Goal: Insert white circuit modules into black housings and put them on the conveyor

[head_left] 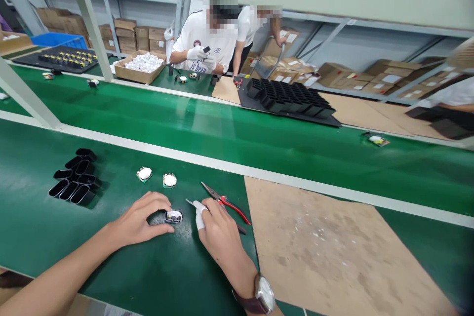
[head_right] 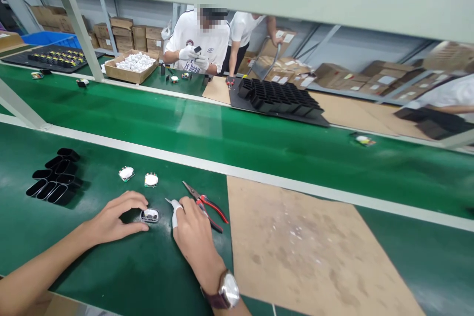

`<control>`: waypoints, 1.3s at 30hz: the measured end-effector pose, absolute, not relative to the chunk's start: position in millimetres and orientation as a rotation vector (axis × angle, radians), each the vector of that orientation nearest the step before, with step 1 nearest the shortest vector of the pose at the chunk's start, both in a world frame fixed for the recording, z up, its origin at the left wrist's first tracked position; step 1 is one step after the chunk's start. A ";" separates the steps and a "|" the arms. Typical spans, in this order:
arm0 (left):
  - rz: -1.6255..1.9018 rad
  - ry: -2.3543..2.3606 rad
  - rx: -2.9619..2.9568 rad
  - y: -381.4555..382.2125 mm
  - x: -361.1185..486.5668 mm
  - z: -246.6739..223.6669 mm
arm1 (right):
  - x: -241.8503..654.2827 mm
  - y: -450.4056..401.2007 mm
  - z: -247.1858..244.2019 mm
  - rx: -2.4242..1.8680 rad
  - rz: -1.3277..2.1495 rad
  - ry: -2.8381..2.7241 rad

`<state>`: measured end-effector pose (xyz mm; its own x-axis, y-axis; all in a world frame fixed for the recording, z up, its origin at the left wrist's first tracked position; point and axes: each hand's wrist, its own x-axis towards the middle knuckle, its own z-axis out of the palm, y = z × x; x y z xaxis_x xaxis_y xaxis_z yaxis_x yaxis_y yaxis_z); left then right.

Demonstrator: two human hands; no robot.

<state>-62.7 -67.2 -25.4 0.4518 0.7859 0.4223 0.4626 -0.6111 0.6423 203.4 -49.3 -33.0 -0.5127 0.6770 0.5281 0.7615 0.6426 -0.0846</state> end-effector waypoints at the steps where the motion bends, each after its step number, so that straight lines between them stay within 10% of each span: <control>1: 0.997 1.019 2.297 -66.9 -63.7 -25.9 | 203.5 -48.3 -34.8 -1.134 -0.221 -2.376; 22: 0.996 0.976 2.409 -68.6 -59.9 -45.2 | 186.3 -60.7 -29.8 -0.833 0.528 -2.232; 39: 1.456 1.361 1.987 -27.5 -90.0 -9.3 | 199.1 -47.3 -29.9 -1.132 -0.126 -2.308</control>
<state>-90.0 -27.5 -9.3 0.0234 0.8313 0.5554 0.4984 -0.4913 0.7143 199.1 -47.3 -29.9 -0.4865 0.7007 0.5219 0.7534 0.6389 -0.1555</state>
